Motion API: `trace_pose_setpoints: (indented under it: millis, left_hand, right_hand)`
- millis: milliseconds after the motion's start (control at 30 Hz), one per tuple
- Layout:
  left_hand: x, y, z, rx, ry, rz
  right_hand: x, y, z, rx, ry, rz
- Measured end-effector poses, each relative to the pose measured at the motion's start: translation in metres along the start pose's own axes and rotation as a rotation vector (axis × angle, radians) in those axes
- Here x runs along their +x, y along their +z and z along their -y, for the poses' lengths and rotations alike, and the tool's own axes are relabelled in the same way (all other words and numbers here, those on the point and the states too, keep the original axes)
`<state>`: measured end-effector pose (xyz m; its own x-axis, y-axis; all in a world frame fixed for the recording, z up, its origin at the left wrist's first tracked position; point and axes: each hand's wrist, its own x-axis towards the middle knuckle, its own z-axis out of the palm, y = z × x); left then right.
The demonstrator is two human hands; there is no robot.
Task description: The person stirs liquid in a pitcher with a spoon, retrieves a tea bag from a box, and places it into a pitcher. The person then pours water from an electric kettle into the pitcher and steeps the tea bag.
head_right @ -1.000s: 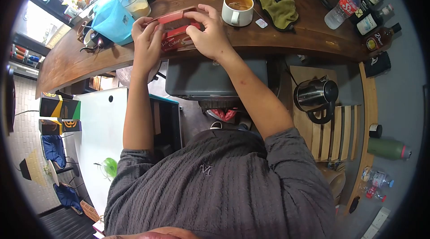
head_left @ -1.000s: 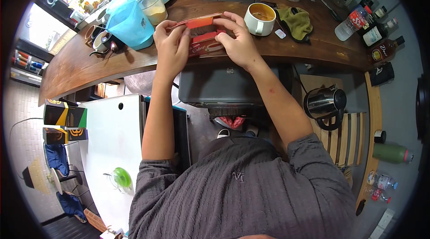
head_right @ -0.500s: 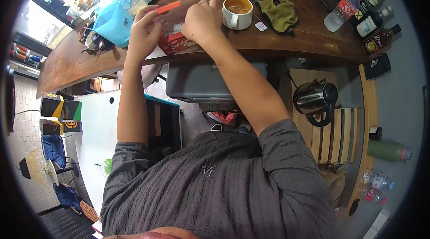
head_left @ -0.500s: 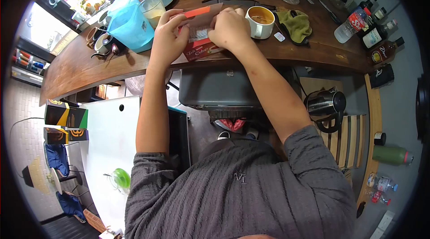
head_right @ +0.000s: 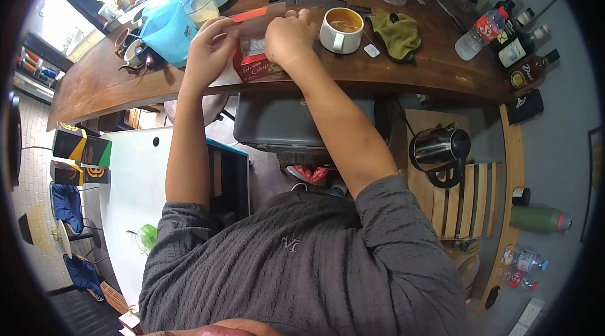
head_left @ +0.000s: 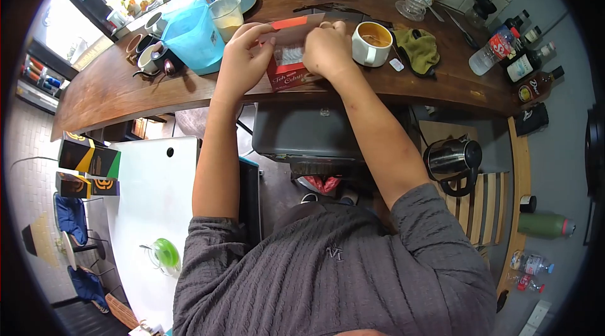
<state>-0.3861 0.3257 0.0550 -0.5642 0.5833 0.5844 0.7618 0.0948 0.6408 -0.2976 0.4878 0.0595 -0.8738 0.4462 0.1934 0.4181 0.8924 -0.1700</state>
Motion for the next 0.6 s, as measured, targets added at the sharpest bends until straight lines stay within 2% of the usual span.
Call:
trace_pose_setpoints:
  millis: [133,167,600]
  left_hand:
    - [0.0009,0.0003,-0.0004,-0.024,0.016,-0.013]
    - [0.001,0.0015,0.0001,-0.036,0.041,-0.04]
    - [-0.0019,-0.0007,-0.0026,-0.011,0.01,-0.025]
  right_hand:
    - [0.0024,0.0018,-0.006,0.132,0.009,0.039]
    - [0.0023,0.0076,-0.0065,0.129,-0.001,-0.018]
    - [-0.004,0.0053,-0.0001,0.104,0.031,-0.009]
